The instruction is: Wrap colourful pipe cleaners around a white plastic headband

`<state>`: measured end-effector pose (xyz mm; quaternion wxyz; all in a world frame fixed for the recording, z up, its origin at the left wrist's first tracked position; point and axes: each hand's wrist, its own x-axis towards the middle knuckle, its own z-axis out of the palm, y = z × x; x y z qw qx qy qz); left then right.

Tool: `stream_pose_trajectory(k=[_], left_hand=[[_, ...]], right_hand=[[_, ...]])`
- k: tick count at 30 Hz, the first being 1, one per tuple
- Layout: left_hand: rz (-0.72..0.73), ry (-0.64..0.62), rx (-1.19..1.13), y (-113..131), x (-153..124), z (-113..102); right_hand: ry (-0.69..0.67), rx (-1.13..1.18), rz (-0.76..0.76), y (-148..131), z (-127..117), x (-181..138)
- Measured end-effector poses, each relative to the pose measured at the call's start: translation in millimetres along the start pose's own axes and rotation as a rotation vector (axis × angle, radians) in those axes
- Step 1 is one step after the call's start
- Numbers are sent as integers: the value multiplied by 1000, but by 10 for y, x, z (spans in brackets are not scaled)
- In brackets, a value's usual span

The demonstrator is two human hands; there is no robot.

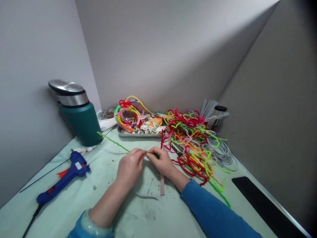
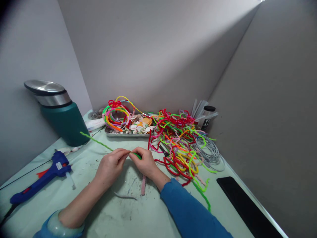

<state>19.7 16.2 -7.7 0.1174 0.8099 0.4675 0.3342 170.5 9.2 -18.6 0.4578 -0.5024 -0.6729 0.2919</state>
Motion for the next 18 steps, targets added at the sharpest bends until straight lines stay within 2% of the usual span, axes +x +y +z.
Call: stream_pose_trajectory(k=[12,18], left_hand=[[-61,-5,20,29,30,-20],[-136,-54,-20,42,43,-34]], right_hand=[[50,-92,-53,-11,14,-21],[48,-115,-61,-3,14,-26]])
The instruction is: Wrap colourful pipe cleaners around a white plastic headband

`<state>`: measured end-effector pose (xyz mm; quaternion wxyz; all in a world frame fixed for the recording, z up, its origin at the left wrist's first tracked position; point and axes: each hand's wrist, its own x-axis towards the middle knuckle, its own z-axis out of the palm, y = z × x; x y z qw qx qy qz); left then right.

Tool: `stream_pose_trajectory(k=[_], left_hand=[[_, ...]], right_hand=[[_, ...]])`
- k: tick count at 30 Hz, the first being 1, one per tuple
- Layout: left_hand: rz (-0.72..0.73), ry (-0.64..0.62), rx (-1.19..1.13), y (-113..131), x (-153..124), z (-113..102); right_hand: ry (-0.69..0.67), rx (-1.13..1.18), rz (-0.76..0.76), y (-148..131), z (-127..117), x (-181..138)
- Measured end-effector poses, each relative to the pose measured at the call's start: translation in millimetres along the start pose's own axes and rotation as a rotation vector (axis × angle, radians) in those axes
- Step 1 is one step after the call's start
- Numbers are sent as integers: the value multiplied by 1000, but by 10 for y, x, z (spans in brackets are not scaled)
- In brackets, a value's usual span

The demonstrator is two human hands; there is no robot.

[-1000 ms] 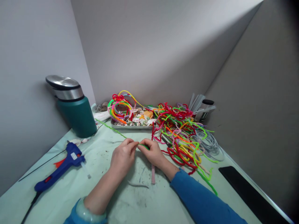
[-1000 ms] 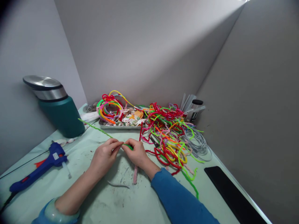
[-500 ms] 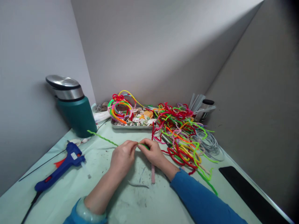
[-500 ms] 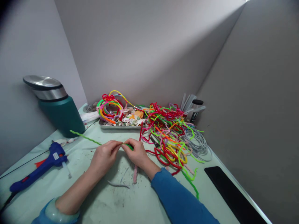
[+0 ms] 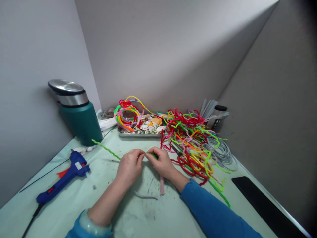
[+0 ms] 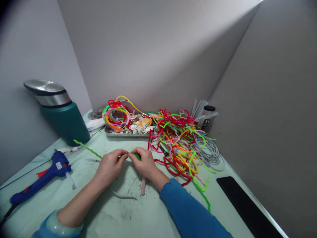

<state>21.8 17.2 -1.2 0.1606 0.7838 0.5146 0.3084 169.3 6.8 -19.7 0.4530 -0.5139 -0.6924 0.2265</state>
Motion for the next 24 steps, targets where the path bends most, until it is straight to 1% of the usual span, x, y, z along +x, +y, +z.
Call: stream_pose_trajectory(k=[4,9,13,17,21,24], left_hand=[[-38,-27,-50,5,4,-11],[-114,-44,-179,8,17,-20],[-176,-72,-276,-2,33,-20],[-244,-140,-396,-32,43,0],[-321,-222,-530,-62,46,36],[-330,-241,-546,-80,45,55]], right_hand=[[11,-3,-10,-2,-1,-1],[21,36,0,-7,0,2],[-1,77,-45,-26,-9,7],[-7,98,-79,-30,-16,13],[-10,97,-81,-14,-17,15],[-10,83,-78,-9,-19,11]])
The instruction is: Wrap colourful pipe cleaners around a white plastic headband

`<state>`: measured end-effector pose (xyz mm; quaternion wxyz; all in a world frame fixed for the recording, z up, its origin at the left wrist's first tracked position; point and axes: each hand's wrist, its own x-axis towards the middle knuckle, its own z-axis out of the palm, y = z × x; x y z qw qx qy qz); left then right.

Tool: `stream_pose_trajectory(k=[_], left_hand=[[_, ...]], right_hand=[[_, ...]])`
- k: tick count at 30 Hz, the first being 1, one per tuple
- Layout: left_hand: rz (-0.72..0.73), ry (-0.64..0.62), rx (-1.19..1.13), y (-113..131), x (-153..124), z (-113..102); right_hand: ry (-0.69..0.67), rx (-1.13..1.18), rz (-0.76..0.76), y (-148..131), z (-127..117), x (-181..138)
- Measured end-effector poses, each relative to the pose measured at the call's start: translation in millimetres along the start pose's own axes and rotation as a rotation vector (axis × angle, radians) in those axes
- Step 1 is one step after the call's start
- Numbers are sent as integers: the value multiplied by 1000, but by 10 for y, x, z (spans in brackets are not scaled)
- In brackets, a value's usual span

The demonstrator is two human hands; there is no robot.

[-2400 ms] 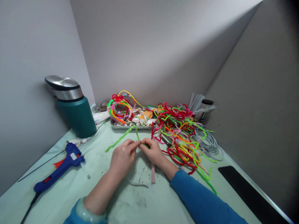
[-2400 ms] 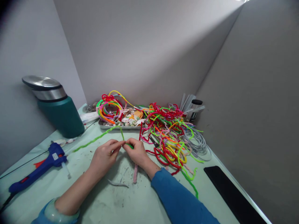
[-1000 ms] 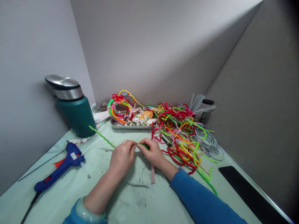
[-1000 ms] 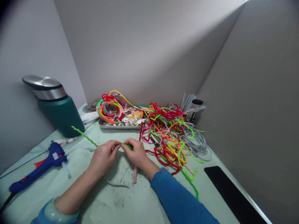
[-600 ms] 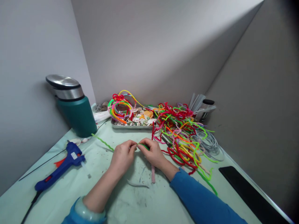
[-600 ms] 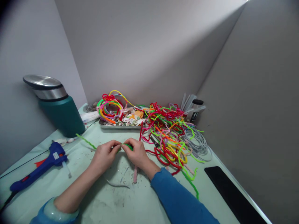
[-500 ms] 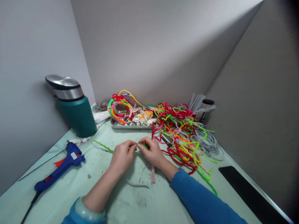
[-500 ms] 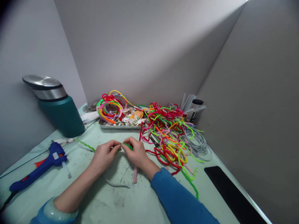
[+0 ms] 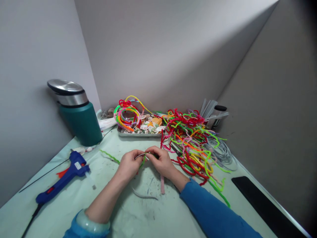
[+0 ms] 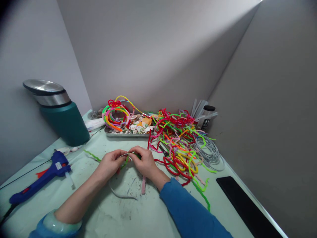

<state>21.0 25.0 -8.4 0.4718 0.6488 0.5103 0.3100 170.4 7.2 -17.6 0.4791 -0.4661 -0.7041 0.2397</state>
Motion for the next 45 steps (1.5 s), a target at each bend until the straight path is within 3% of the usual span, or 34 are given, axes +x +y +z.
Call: stream_pose_trajectory(k=[7,15,21,45], left_hand=[[103,114,238,28,-12,-35],[148,149,403,72,-54,-28],[191,144,387,73,-60,-27],[139,83,273,107,-55,-57]], right_hand=[[-29,-11,-15,-28,-4,-7],[-32,0,0,-22,-10,-10],[-31,6,10,-13,-13,0],[-31,37,18,17,-21,13]])
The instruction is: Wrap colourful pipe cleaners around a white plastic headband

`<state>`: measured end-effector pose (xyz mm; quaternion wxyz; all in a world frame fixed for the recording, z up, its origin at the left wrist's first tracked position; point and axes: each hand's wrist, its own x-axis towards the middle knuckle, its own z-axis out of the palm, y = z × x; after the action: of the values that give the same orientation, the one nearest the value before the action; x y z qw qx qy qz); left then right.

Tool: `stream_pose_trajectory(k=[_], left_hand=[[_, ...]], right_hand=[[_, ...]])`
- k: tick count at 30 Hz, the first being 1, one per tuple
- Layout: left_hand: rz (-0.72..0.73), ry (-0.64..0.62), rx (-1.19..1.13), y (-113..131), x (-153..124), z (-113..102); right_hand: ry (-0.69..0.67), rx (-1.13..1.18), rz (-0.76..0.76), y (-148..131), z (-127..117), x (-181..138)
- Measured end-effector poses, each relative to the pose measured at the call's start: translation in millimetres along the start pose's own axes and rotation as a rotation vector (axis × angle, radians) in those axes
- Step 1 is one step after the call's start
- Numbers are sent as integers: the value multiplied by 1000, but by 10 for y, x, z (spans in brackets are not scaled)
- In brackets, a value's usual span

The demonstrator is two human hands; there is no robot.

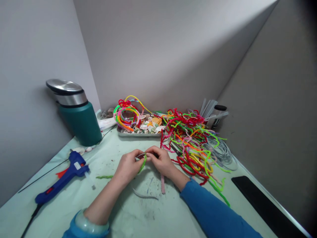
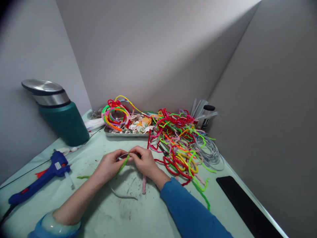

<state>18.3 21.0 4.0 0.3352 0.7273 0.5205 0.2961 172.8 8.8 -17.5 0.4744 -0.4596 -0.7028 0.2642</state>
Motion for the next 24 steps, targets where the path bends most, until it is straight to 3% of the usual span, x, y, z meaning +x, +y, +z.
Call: stream_pose_trajectory(k=[6,13,20,24], left_hand=[[-86,53,63,25,1,-37],[17,244,-75,-20,35,-15],[-30,130,-453,27,31,-27],[-80,146,-538,66,21,-51]], right_hand=[[-5,-14,-35,-18,-4,1],[-13,-35,-49,-26,-1,-2],[-36,-43,-56,-39,6,-12],[-36,-43,-53,-50,7,-12]])
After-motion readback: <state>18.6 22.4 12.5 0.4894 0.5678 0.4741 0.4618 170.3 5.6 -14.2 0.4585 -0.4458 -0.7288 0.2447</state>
